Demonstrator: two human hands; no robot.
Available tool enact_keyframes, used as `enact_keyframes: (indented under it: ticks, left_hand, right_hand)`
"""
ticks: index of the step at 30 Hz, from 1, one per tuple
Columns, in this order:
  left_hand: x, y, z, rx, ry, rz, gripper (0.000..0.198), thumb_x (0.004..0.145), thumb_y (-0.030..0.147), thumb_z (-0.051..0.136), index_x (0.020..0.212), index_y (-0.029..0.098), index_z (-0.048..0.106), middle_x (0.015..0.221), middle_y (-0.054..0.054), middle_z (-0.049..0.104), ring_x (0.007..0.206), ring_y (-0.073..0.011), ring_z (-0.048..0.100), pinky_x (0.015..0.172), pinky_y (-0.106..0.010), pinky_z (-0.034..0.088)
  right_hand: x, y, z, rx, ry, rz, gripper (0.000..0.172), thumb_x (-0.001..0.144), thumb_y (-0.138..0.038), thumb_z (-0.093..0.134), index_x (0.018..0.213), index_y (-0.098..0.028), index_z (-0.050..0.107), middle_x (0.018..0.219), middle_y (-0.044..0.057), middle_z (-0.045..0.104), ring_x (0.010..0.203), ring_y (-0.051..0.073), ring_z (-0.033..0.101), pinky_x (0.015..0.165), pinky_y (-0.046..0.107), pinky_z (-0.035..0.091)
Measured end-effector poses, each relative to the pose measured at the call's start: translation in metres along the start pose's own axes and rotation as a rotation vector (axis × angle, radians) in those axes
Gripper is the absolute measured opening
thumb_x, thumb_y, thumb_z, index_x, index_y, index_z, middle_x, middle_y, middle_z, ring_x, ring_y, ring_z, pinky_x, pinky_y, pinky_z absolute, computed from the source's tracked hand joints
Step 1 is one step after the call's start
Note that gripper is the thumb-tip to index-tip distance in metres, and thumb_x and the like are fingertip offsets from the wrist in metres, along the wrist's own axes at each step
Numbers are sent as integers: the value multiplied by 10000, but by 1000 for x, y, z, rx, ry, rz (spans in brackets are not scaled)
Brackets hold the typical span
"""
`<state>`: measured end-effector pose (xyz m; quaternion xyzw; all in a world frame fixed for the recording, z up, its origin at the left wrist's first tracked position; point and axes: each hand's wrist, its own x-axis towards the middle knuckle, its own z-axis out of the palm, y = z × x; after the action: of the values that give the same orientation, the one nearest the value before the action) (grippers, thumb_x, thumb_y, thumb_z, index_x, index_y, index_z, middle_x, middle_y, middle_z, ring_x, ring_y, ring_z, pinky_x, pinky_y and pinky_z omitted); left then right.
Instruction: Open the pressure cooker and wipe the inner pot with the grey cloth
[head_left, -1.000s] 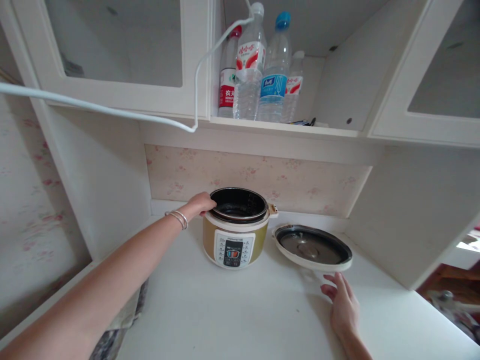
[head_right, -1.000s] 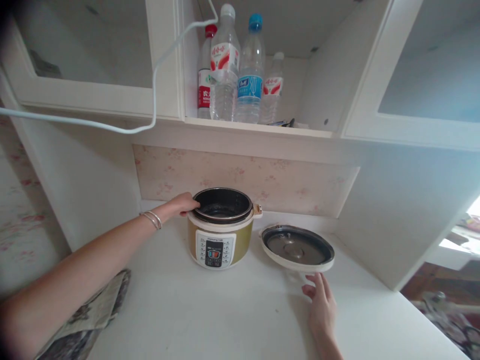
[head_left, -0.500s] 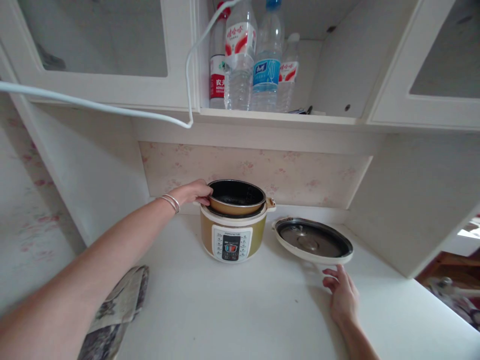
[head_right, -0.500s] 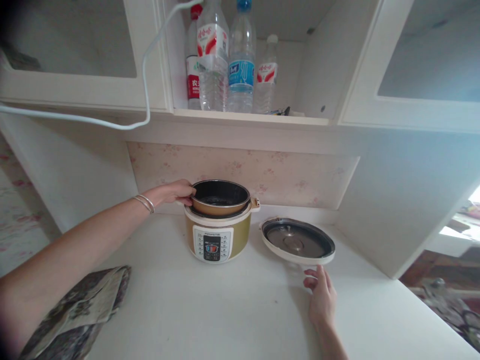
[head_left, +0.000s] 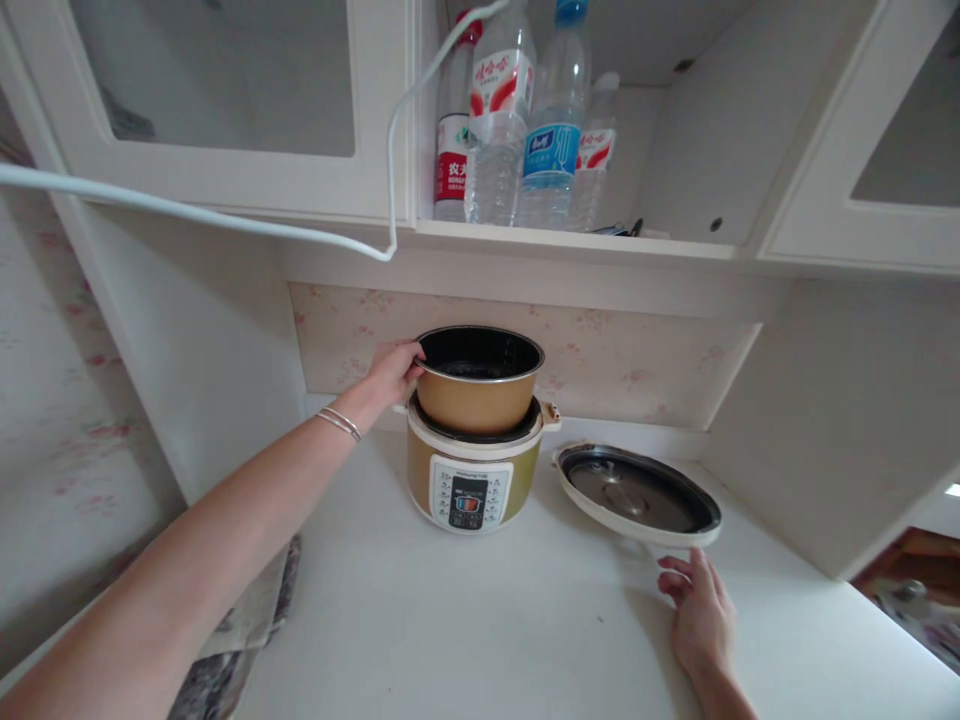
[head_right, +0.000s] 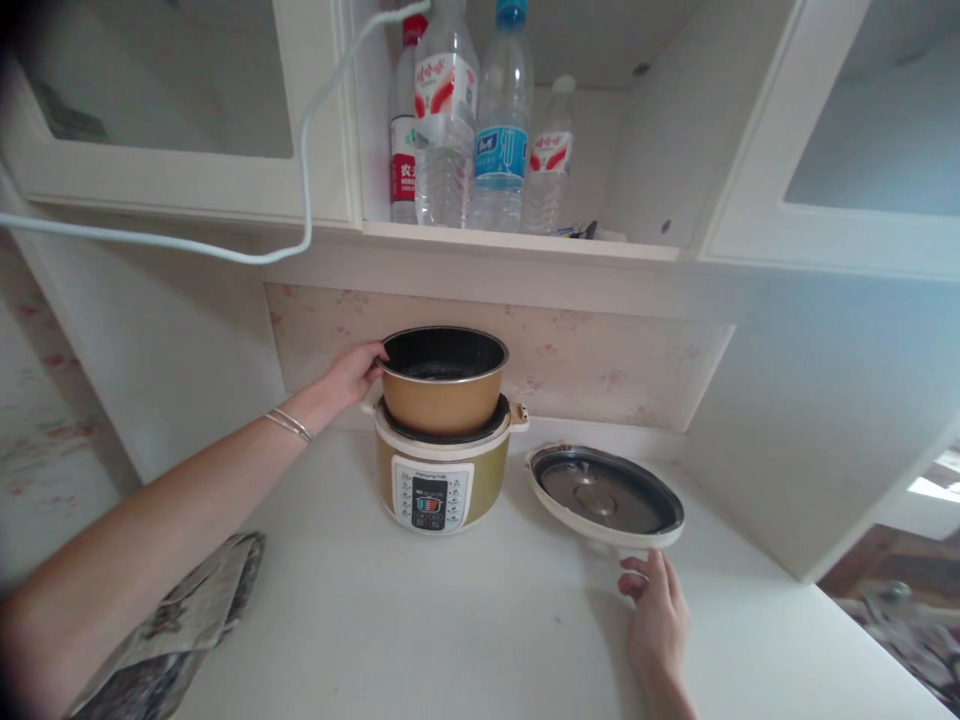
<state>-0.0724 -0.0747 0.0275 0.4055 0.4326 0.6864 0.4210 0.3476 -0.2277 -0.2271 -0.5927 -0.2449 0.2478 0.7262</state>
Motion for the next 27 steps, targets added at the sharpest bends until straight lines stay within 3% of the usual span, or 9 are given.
enact_keyframes:
  ticks: [4, 9, 14, 20, 23, 27]
  left_hand:
    - [0, 30, -9, -63, 109, 54, 158, 556, -1, 536, 572, 144, 476, 560, 50, 433, 485, -36, 425, 391, -105, 306]
    - [-12, 65, -38, -89, 255, 72, 212, 602, -42, 547, 570, 147, 457, 600, 42, 447, 514, -38, 436, 434, -119, 350]
    - [-25, 89, -80, -92, 382, 58, 224, 596, -52, 561, 576, 147, 462, 608, 42, 461, 522, -37, 436, 451, -123, 389]
    - [-38, 98, -144, -121, 519, 70, 223, 570, -56, 571, 576, 144, 473, 646, 33, 498, 574, -43, 490, 476, -102, 434]
    - [-45, 96, -177, -103, 583, 74, 221, 560, -57, 574, 579, 143, 482, 649, 36, 497, 591, -45, 493, 486, -95, 447]
    - [-52, 85, -219, -40, 610, 97, 229, 539, -49, 581, 572, 148, 470, 634, 37, 497, 596, -56, 503, 502, -115, 473]
  right_hand:
    - [3, 4, -1, 14, 40, 1, 461, 700, -605, 586, 890, -186, 617, 649, -11, 631, 470, 115, 505, 482, 259, 422]
    - [6, 7, -2, 60, 108, -22, 458, 739, -553, 542, 987, -175, 614, 601, -18, 615, 428, 107, 487, 453, 244, 387]
    - [-2, 2, 1, 39, 219, -43, 344, 741, -485, 529, 830, -167, 626, 554, -17, 577, 399, 102, 448, 392, 236, 324]
    - [-26, -15, -3, -154, 280, -26, 297, 731, -475, 554, 619, -200, 554, 488, -13, 506, 434, 128, 426, 418, 277, 331]
    - [-57, -19, 3, -322, 145, -131, 368, 772, -513, 519, 568, -207, 515, 468, -21, 465, 468, 127, 415, 466, 276, 328]
    - [-132, -31, 47, -433, -430, -352, 452, 842, -536, 465, 536, -204, 436, 472, -45, 401, 469, 98, 364, 481, 246, 286]
